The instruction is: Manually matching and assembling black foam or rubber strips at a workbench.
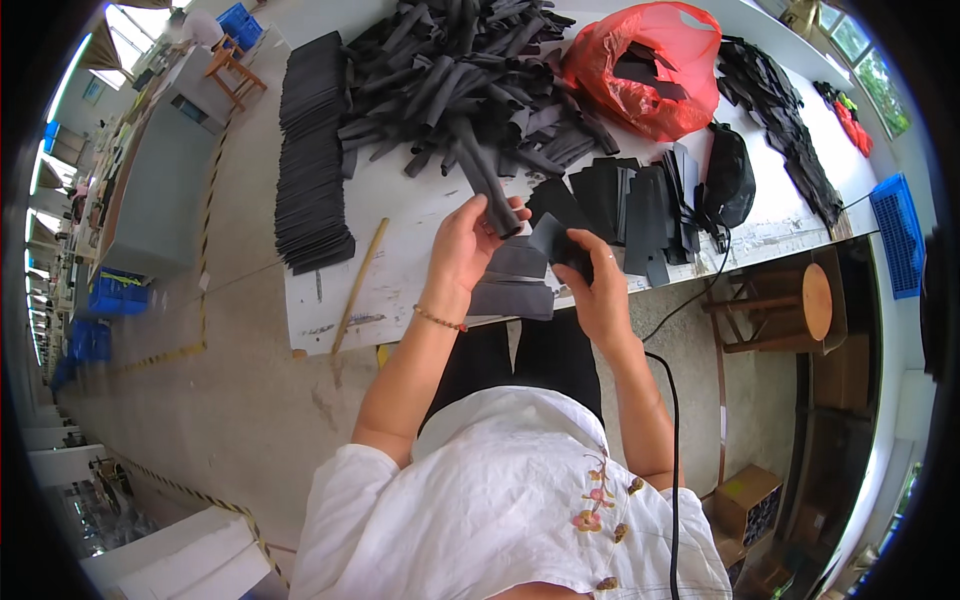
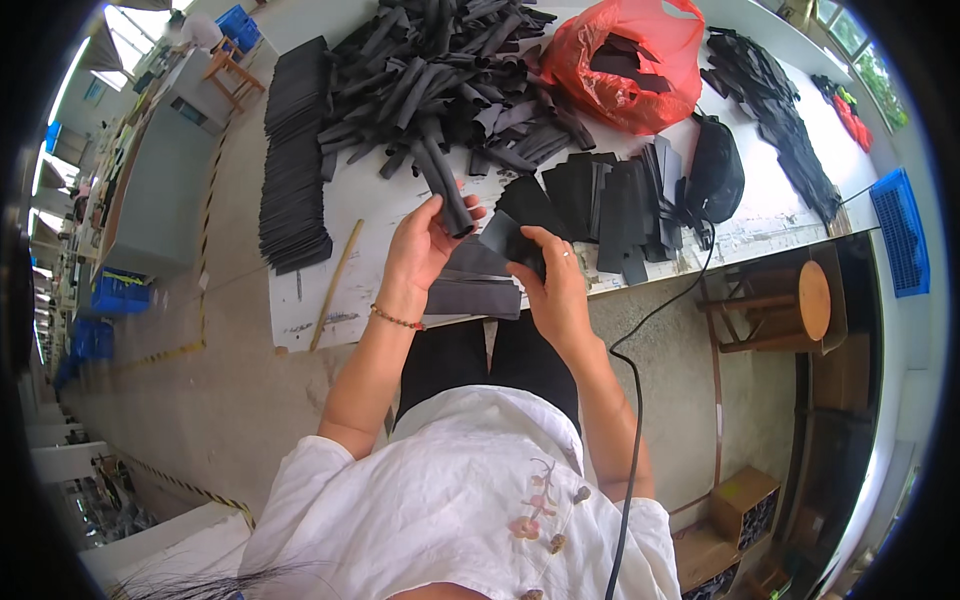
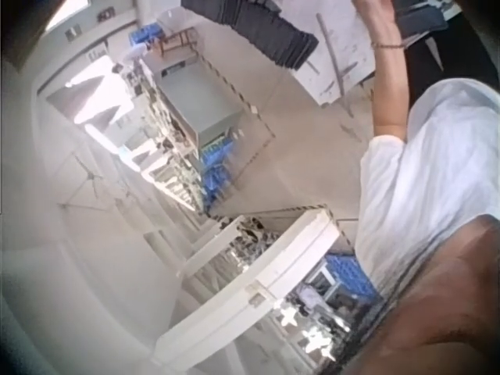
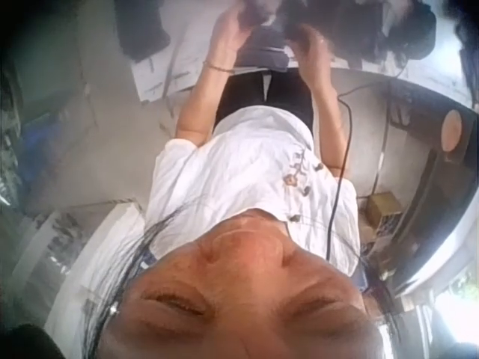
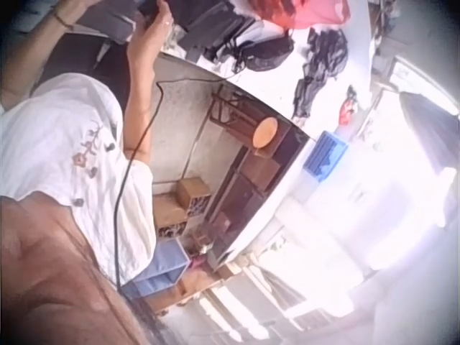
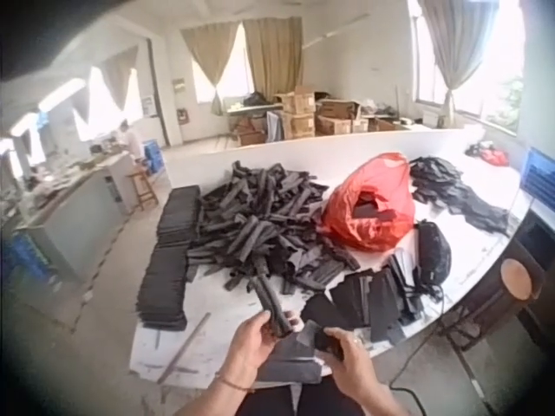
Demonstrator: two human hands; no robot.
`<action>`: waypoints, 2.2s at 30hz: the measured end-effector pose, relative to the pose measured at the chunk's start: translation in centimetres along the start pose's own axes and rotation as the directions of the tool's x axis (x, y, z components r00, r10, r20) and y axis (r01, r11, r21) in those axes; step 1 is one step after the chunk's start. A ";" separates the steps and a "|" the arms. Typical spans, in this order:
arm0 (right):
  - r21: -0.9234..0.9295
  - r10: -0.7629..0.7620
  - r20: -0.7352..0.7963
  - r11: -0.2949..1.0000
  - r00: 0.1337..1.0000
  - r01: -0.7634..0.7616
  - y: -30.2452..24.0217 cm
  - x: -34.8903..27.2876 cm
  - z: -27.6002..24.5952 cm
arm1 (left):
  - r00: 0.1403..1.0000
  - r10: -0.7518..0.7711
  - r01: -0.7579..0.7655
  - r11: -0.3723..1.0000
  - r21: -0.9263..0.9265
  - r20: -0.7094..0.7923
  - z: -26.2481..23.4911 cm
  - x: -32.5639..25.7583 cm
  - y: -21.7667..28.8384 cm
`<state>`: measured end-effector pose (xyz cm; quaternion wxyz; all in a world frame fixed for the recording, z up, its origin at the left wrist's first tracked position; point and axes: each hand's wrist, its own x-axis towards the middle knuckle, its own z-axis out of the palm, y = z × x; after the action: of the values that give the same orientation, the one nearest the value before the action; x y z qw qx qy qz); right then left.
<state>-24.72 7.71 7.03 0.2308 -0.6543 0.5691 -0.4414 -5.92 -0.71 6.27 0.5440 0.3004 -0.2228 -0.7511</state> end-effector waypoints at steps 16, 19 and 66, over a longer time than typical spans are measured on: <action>-0.061 -0.095 0.054 0.993 0.994 0.098 -2.3 0.1 -0.7 | 0.974 -0.014 -0.004 0.997 -0.079 -0.224 -2.1 0.1 -0.1; -0.238 -0.235 0.041 0.942 0.971 0.238 -2.7 0.5 -0.4 | 0.980 -0.015 -0.007 0.994 -0.113 -0.197 -1.9 0.2 -0.4; -0.205 -0.406 -0.154 0.905 0.901 0.373 -3.9 0.4 4.0 | 0.953 0.292 -0.292 0.956 -0.011 0.082 3.1 -4.0 -0.6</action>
<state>-19.25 7.48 8.31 0.0246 -0.7263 0.4817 -0.4897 -7.56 3.32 8.88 0.6393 0.2331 -0.2876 -0.6740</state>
